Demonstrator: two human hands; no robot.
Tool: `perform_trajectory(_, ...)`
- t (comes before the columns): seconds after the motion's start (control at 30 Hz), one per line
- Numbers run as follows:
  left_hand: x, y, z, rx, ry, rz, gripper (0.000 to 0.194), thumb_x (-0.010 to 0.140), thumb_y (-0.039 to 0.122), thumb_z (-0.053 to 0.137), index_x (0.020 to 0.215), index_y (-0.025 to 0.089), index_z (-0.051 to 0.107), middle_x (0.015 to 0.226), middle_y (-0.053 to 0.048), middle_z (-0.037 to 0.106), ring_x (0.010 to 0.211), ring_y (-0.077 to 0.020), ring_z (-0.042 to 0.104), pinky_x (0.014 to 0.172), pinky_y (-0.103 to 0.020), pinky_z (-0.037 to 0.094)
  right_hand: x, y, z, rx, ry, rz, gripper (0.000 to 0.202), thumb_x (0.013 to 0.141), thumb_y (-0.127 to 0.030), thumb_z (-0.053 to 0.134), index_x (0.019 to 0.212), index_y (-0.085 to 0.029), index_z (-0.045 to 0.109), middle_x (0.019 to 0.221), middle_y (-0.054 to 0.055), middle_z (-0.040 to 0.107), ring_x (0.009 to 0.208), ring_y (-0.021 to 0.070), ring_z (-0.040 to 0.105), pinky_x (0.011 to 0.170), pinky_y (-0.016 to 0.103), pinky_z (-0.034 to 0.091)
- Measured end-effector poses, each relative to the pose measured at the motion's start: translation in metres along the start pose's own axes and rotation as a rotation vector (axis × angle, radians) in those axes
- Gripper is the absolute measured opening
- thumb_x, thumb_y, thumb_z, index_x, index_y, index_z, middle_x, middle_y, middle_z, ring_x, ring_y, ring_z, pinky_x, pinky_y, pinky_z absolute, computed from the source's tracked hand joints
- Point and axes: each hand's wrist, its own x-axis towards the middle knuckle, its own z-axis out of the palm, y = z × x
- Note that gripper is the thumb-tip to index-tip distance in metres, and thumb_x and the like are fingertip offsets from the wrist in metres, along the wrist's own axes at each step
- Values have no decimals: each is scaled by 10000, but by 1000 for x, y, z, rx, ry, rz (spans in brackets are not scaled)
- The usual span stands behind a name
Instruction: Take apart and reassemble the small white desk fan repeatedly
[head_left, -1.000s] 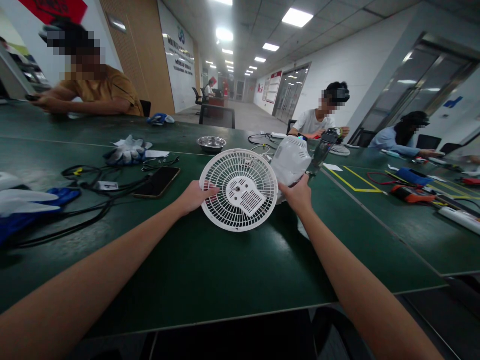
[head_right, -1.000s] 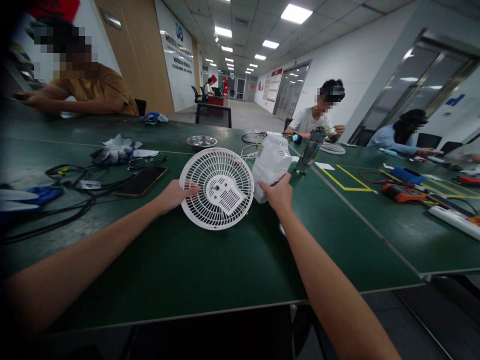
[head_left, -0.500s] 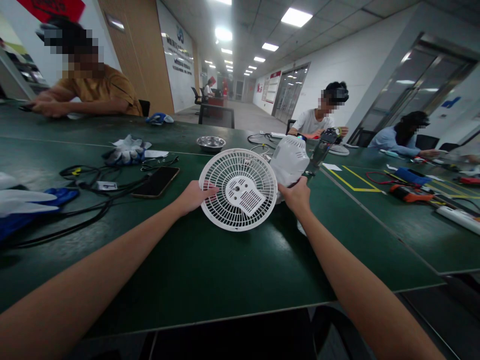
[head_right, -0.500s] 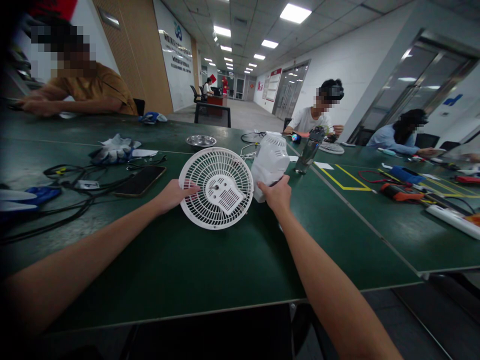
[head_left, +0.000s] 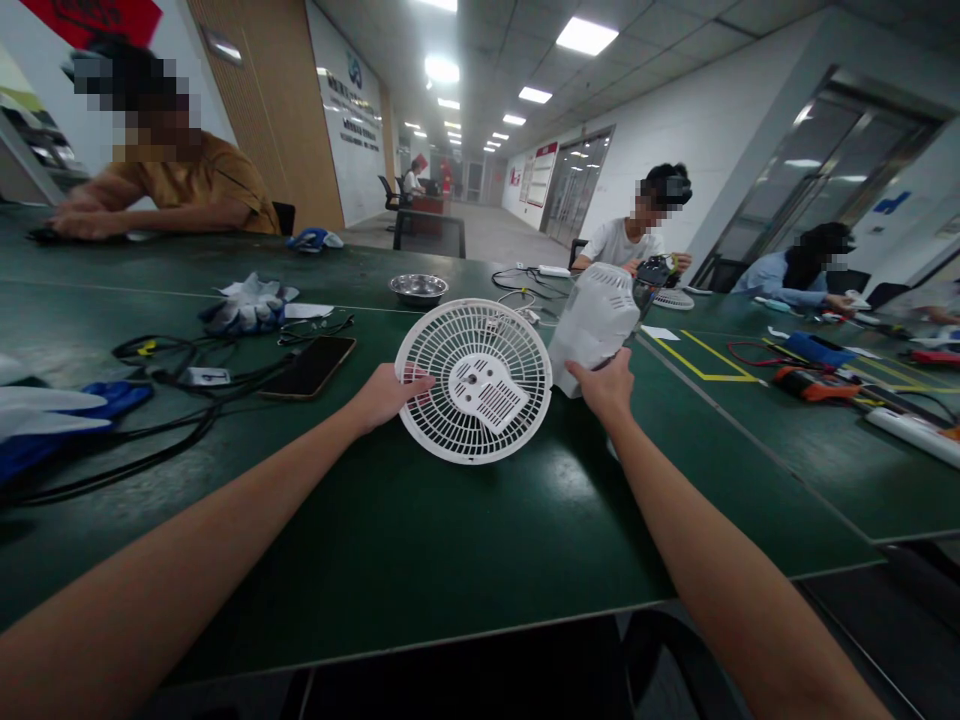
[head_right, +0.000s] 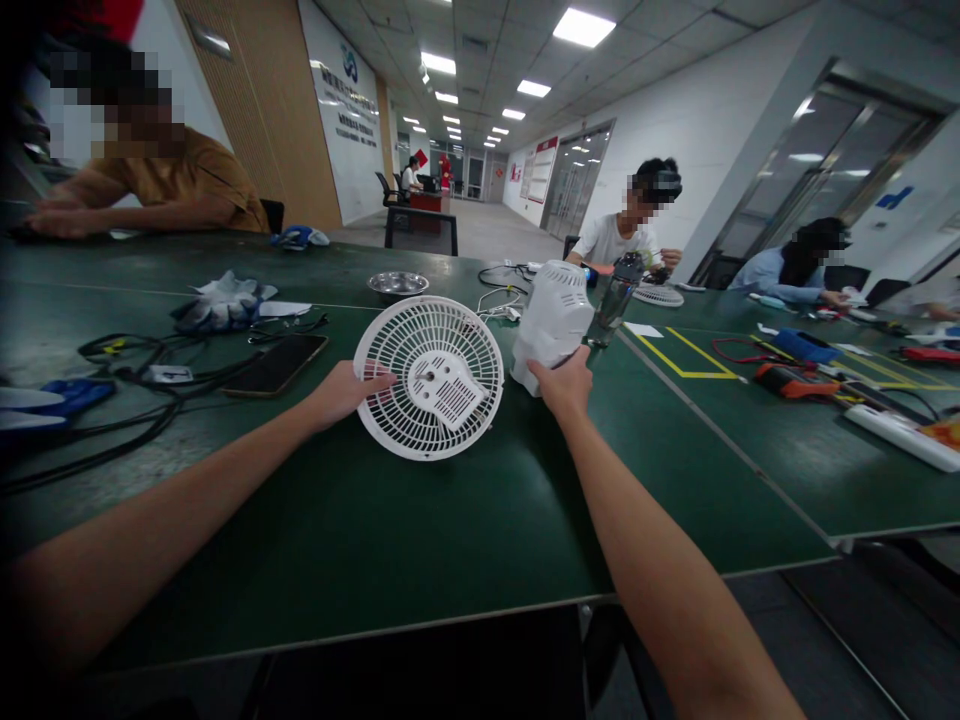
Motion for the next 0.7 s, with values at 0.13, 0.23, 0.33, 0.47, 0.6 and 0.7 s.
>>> perform_trajectory(0.13, 2, -1, 1, -30, 10, -7, 254, 817, 400, 722, 931, 174, 702, 881, -68, 750, 818, -229, 722, 783, -391, 579, 18, 15, -9, -8, 60, 73, 780, 611, -570, 794, 1204, -206, 442, 1199, 182, 663, 1108, 362, 656, 946, 485, 502)
perform_trajectory(0.23, 4, -3, 1, -34, 15, -3, 251, 811, 398, 724, 913, 170, 705, 868, -70, 749, 802, -225, 720, 780, -388, 578, 26, 23, -10, -4, 52, 112, 784, 604, -553, 802, 1211, -207, 447, 1213, 186, 657, 1125, 359, 649, 969, 486, 495)
perform_trajectory(0.33, 4, -4, 0, -21, 4, 2, 262, 818, 417, 718, 923, 177, 711, 881, -72, 748, 807, -224, 717, 785, -388, 576, 29, 29, -8, 24, 16, 158, 791, 606, -523, 802, 1232, -209, 434, 1231, 184, 652, 1126, 359, 648, 977, 483, 491)
perform_trajectory(0.47, 5, -6, -1, -15, -2, 3, 294, 813, 440, 726, 952, 182, 708, 899, -68, 746, 820, -229, 716, 798, -400, 576, 31, 32, -5, 91, 28, 149, 884, 605, -490, 801, 1325, -221, 364, 1275, 172, 633, 1136, 356, 644, 994, 492, 477)
perform_trajectory(0.6, 5, -5, -2, 8, -4, -11, 289, 817, 447, 725, 937, 185, 704, 898, -64, 747, 832, -233, 717, 804, -402, 576, 31, 29, -9, 195, 160, 12, 931, 676, -531, 761, 1412, -198, 297, 1244, 161, 641, 1137, 331, 641, 1015, 485, 457)
perform_trajectory(0.7, 4, -4, -2, 25, -5, -10, 273, 828, 439, 712, 926, 184, 703, 895, -66, 748, 833, -232, 715, 803, -399, 574, 31, 25, -14, 263, 255, -100, 858, 744, -541, 711, 1417, -168, 332, 1202, 151, 649, 1079, 291, 652, 987, 441, 471)
